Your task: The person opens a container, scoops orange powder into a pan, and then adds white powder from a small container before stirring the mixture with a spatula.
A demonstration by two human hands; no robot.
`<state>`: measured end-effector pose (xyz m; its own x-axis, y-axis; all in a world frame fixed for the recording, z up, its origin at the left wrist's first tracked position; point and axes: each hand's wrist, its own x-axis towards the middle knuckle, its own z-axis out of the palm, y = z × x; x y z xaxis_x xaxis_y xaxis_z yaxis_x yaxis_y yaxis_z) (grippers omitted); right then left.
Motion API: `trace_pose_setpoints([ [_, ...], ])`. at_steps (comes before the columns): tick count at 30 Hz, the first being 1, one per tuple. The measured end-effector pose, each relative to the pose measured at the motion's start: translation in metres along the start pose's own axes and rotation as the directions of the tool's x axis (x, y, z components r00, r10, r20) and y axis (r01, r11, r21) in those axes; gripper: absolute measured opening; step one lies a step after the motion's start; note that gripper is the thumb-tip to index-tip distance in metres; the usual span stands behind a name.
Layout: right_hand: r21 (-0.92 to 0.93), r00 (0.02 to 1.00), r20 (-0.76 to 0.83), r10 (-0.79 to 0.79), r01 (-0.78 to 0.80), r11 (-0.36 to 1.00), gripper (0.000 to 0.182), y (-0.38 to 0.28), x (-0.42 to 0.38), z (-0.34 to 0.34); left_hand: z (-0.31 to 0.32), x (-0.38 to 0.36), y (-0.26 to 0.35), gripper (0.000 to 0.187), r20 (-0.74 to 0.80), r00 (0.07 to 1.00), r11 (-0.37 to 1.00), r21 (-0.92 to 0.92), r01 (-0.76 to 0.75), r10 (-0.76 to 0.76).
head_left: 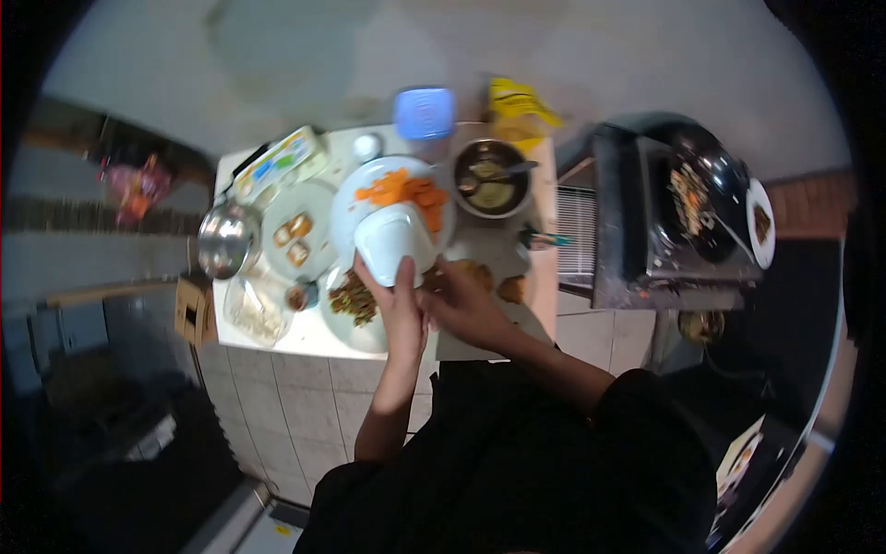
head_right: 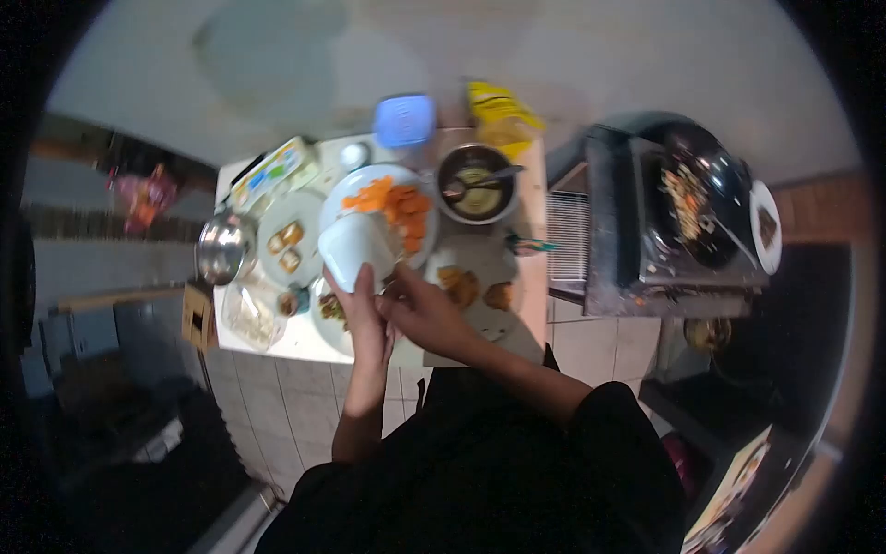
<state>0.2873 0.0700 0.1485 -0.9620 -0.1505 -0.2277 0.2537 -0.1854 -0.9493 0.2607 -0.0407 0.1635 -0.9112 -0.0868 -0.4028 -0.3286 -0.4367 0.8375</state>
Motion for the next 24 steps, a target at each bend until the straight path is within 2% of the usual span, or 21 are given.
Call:
trace_pose_setpoints([
  [1,-0.092,0.994,0.053,-0.092,0.097,0.991,0.035,-0.005,-0.014,-0.017,0.016,-0.01,-0.006,0.075,0.037,0.999,0.996,-0.082,-0.018,0.021],
  [2,-0.097,0.994,0.02,-0.109,0.11,0.989,0.035,-0.015,-0.03,-0.04,0.021,-0.01,-0.03,0.075,0.054,0.998,0.995,-0.09,-0.031,0.036],
  [4,-0.452,0.992,0.047,-0.115,0.124,0.883,0.033,-0.064,-0.069,-0.092,0.053,-0.027,-0.043,0.073,0.17,0.985,0.997,-0.076,-0.012,0.025],
  [5,-0.504,0.996,-0.075,-0.05,0.006,0.864,0.034,-0.09,-0.09,-0.117,0.071,-0.037,-0.047,0.072,0.211,0.977,0.999,-0.041,-0.016,0.024],
  [6,-0.547,0.958,-0.185,-0.221,0.086,0.833,0.04,-0.093,-0.107,-0.145,0.084,-0.045,-0.056,0.072,0.227,0.974,0.999,-0.035,-0.02,0.027],
  [7,-0.597,0.879,-0.283,-0.384,0.153,0.788,0.047,-0.096,-0.122,-0.17,0.093,-0.053,-0.067,0.07,0.322,0.945,0.997,0.064,0.034,-0.053],
  [8,-0.594,0.872,-0.294,-0.392,0.154,0.789,0.047,-0.097,-0.135,-0.191,0.107,-0.062,-0.08,0.068,0.402,0.905,0.983,0.169,0.078,-0.141],
  [9,-0.488,0.888,-0.336,-0.314,0.12,0.864,0.053,-0.096,-0.149,-0.211,0.123,-0.073,-0.093,0.068,0.408,0.901,0.981,0.179,0.077,-0.146],
  [10,-0.37,0.902,-0.367,-0.229,0.085,0.925,0.059,-0.093,-0.161,-0.229,0.139,-0.083,-0.105,0.067,0.5,0.849,0.953,0.302,0.015,-0.172],
  [11,-0.227,0.964,-0.242,-0.107,0.051,0.973,0.064,-0.087,-0.172,-0.252,0.153,-0.093,-0.116,0.066,0.579,0.788,0.909,0.413,-0.063,-0.209],
  [12,-0.164,0.965,-0.22,-0.144,0.109,0.981,0.063,-0.074,-0.179,-0.266,0.173,-0.104,-0.124,0.066,0.652,0.742,0.885,0.426,-0.188,-0.156],
  [14,-0.092,0.962,-0.201,-0.187,0.172,0.981,0.062,-0.065,-0.197,-0.292,0.212,-0.13,-0.127,0.065,0.638,0.756,0.877,0.436,-0.202,-0.144],
  [15,-0.014,0.958,-0.254,-0.134,0.135,0.991,0.06,-0.065,-0.208,-0.304,0.228,-0.141,-0.133,0.065,0.624,0.771,0.877,0.434,-0.208,-0.126],
  [16,0.065,0.951,-0.3,-0.077,0.101,0.993,0.057,-0.066,-0.217,-0.315,0.236,-0.148,-0.151,0.055,0.53,0.848,0.85,0.435,-0.298,0.026],
  [17,0.07,0.951,-0.299,-0.079,0.105,0.992,0.057,-0.067,-0.225,-0.325,0.244,-0.154,-0.154,0.055,0.53,0.848,0.846,0.44,-0.302,0.027],
  [19,0.1,0.903,-0.411,-0.129,0.185,0.978,0.054,-0.07,-0.238,-0.341,0.256,-0.163,-0.156,0.038,0.495,0.846,0.774,0.608,-0.175,-0.197],
  [20,0.091,0.902,-0.397,-0.168,0.221,0.971,0.055,-0.063,-0.24,-0.348,0.266,-0.17,-0.163,0.027,0.541,0.835,0.808,0.535,-0.245,-0.105],
  [21,0.101,0.904,-0.394,-0.166,0.222,0.97,0.055,-0.06,-0.241,-0.354,0.27,-0.172,-0.165,0.027,0.536,0.838,0.803,0.543,-0.245,-0.106],
  [23,0.037,0.893,-0.38,-0.24,0.274,0.961,0.057,-0.057,-0.242,-0.363,0.272,-0.173,-0.165,0.027,0.572,0.748,0.835,0.549,-0.043,-0.338],
  [24,0.045,0.895,-0.376,-0.24,0.276,0.96,0.057,-0.058,-0.244,-0.367,0.271,-0.172,-0.168,0.03,0.581,0.744,0.825,0.561,-0.071,-0.331],
])
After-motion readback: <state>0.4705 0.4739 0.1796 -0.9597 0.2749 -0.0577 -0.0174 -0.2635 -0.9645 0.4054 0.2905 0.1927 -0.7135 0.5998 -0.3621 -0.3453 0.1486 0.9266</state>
